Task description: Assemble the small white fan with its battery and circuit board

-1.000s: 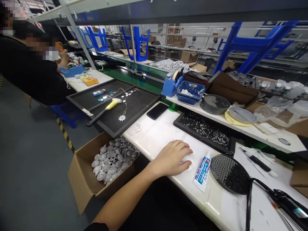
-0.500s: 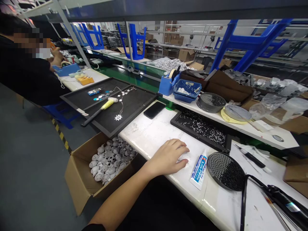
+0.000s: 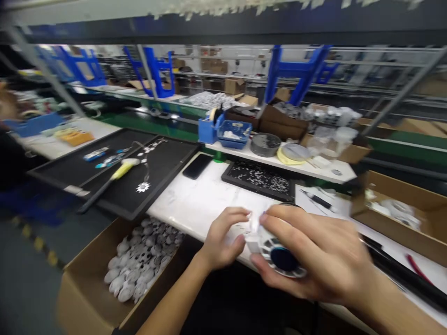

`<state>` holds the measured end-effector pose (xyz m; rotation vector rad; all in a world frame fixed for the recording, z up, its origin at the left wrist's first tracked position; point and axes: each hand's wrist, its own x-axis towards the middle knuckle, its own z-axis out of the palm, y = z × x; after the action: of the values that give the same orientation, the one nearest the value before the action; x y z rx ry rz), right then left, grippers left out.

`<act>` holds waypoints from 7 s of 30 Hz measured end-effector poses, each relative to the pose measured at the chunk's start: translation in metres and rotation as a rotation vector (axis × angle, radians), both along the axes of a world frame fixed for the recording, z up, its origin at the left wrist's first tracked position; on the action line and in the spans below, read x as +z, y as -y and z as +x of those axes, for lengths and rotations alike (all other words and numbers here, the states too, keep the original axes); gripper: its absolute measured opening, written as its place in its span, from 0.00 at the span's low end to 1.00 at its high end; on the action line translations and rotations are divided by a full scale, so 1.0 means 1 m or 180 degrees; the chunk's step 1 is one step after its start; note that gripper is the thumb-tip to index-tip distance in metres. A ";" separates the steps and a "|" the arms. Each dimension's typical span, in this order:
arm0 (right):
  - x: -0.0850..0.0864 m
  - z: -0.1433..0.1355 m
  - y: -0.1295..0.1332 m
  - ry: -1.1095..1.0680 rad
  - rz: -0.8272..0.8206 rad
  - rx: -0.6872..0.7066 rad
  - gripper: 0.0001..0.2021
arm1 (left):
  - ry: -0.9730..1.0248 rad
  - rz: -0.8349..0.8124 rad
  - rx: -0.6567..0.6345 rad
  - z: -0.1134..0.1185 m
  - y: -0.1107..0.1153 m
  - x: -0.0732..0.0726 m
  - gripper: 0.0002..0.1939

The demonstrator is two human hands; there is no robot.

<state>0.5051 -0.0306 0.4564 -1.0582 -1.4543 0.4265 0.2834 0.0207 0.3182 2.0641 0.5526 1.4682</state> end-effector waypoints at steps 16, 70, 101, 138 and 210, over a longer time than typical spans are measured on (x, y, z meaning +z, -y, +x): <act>-0.100 -0.117 -0.010 -0.1534 -0.0523 0.0419 0.24 | 0.1091 -0.0606 0.1001 -0.013 0.052 -0.025 0.25; -0.122 -0.142 -0.060 0.0861 0.0086 0.0025 0.08 | 0.0135 -0.1536 -0.0116 -0.099 -0.055 -0.011 0.24; -0.144 -0.130 -0.067 0.1575 0.0358 -0.0117 0.06 | 0.0030 -0.1485 0.0086 -0.090 -0.052 -0.005 0.29; -0.131 -0.109 -0.047 -0.1868 -0.0931 -0.0002 0.17 | -0.0700 -0.2209 -0.0392 -0.050 -0.035 0.010 0.41; -0.125 -0.111 -0.023 -0.0344 -0.1792 0.1792 0.26 | -0.0249 -0.3554 -0.2267 -0.083 -0.052 0.018 0.37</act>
<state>0.3937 -0.0073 0.3318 -1.0161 -1.5624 1.3349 0.2007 0.0728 0.3362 1.1891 0.4330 0.4442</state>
